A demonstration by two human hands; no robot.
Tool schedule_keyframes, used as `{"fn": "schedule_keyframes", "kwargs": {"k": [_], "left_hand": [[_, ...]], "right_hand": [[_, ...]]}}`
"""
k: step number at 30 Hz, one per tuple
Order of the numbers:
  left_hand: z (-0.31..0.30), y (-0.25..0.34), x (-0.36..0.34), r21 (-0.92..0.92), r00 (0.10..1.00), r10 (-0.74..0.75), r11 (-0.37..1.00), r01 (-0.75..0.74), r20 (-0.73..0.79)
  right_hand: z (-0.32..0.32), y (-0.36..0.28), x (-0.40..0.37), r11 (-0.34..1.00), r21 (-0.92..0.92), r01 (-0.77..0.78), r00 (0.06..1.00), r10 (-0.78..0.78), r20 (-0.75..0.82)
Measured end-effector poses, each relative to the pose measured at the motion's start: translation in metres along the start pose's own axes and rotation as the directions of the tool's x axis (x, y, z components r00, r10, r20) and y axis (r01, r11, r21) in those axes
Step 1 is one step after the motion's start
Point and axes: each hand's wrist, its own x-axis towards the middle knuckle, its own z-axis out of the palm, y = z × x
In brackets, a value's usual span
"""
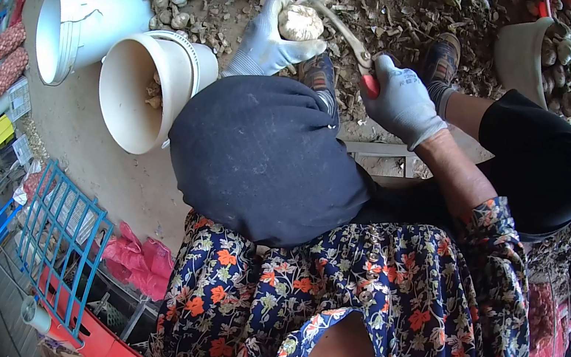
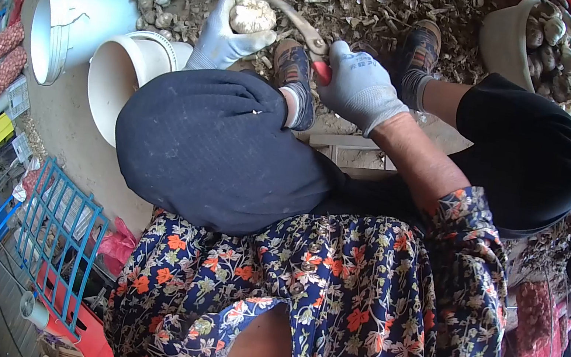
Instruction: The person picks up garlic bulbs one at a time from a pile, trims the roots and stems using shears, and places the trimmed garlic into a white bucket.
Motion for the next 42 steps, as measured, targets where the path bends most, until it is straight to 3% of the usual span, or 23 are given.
{"fn": "schedule_keyframes", "kwargs": {"k": [2,4,6,8,10,11,14,15,16,18,19,20,22,24,26,27,32,37,38,39,40,41,42], "left_hand": [[0.0,0.007,-0.003,0.069,0.998,0.002,0.998,0.002,-0.062],[0.0,0.004,-0.005,-0.007,0.997,0.008,1.0,-0.008,-0.075],[-0.002,0.005,-0.005,0.093,0.995,0.029,0.995,-0.021,-0.094],[-0.004,0.008,-0.006,0.109,0.997,0.045,0.993,-0.038,-0.06],[-0.005,0.016,-0.006,0.134,0.998,0.068,0.989,-0.069,0.011],[-0.003,0.021,-0.007,0.283,0.996,0.086,0.956,-0.079,-0.014],[-0.003,0.013,-0.004,0.266,0.993,0.036,0.964,-0.004,-0.113],[0.004,0.009,-0.006,-0.2,0.983,-0.008,0.979,-0.03,-0.184],[0.003,0.008,-0.007,-0.359,0.97,0.041,0.925,-0.127,-0.238],[-0.011,-0.004,0.006,-0.762,0.976,0.129,0.61,-0.215,-0.173],[-0.008,-0.007,0.002,-0.881,0.975,0.123,0.418,-0.221,-0.187],[-0.006,-0.01,0.0,-0.917,0.978,0.122,0.345,-0.199,-0.167],[-0.005,-0.011,-0.002,-0.932,0.987,0.106,0.33,-0.152,-0.124],[-0.006,-0.01,-0.005,-0.931,0.991,0.095,0.344,-0.122,-0.094],[-0.005,-0.01,-0.008,-0.927,0.993,0.086,0.36,-0.105,-0.079],[-0.004,-0.009,-0.008,-0.925,0.994,0.083,0.368,-0.098,-0.072],[-0.005,-0.007,-0.008,-0.897,0.993,0.078,0.429,-0.109,-0.083],[-0.01,-0.019,-0.019,-0.929,0.987,-0.036,0.346,-0.134,-0.156],[-0.017,-0.012,-0.031,-0.909,0.972,-0.066,0.373,-0.188,-0.228],[-0.03,-0.007,-0.041,-0.786,0.869,-0.12,0.499,-0.366,-0.48],[-0.051,-0.011,-0.057,-0.616,0.698,-0.145,0.615,-0.491,-0.701],[-0.09,-0.049,-0.085,-0.171,0.522,0.045,0.917,-0.359,-0.852],[-0.094,-0.009,-0.1,-0.171,0.445,-0.044,0.953,-0.248,-0.894]], "right_hand": [[0.012,0.002,0.001,0.99,0.078,-0.113,0.994,0.113,0.011],[0.012,-0.002,-0.007,0.981,0.148,-0.121,0.993,0.12,0.018],[0.004,-0.007,-0.016,0.97,0.227,-0.087,0.993,0.104,-0.064],[0.0,-0.011,-0.017,0.986,0.154,-0.061,0.992,0.077,-0.1],[-0.005,-0.015,-0.012,0.986,-0.165,0.012,0.979,-0.046,-0.2],[-0.002,-0.015,-0.005,0.98,-0.195,-0.025,0.984,-0.01,-0.18],[-0.006,-0.02,0.009,0.99,0.008,-0.139,0.99,0.139,-0.021],[-0.002,-0.016,0.01,0.978,0.118,-0.17,0.981,0.18,-0.074],[0.0,-0.01,0.008,0.98,0.116,-0.164,0.982,0.174,-0.079],[0.0,-0.002,0.0,0.917,0.355,-0.184,0.975,0.216,-0.053],[-0.008,-0.004,-0.007,0.876,0.434,-0.212,0.976,0.211,0.052],[-0.003,-0.004,-0.009,0.876,0.433,-0.21,0.977,0.208,0.053],[-0.006,-0.016,-0.011,0.57,0.798,-0.196,0.972,0.005,0.235],[-0.011,-0.025,-0.009,0.554,0.803,-0.219,0.965,0.0,0.264],[-0.006,-0.027,0.004,0.464,0.873,-0.15,0.963,-0.131,0.235],[-0.017,-0.031,0.008,0.534,0.829,-0.167,0.962,-0.097,0.256],[-0.009,-0.039,0.017,0.481,0.843,-0.24,0.954,-0.045,0.297],[0.006,-0.045,0.018,0.281,0.886,-0.369,0.929,0.083,0.361],[0.006,-0.042,0.017,0.198,0.907,-0.371,0.928,0.09,0.361],[0.007,-0.038,0.013,0.212,0.903,-0.375,0.927,0.113,0.358],[0.009,-0.033,0.01,0.221,0.895,-0.387,0.921,0.14,0.363],[0.008,-0.03,0.009,0.16,0.889,-0.429,0.899,0.169,0.403],[0.01,-0.026,0.008,0.094,0.874,-0.476,0.87,0.195,0.453]]}}
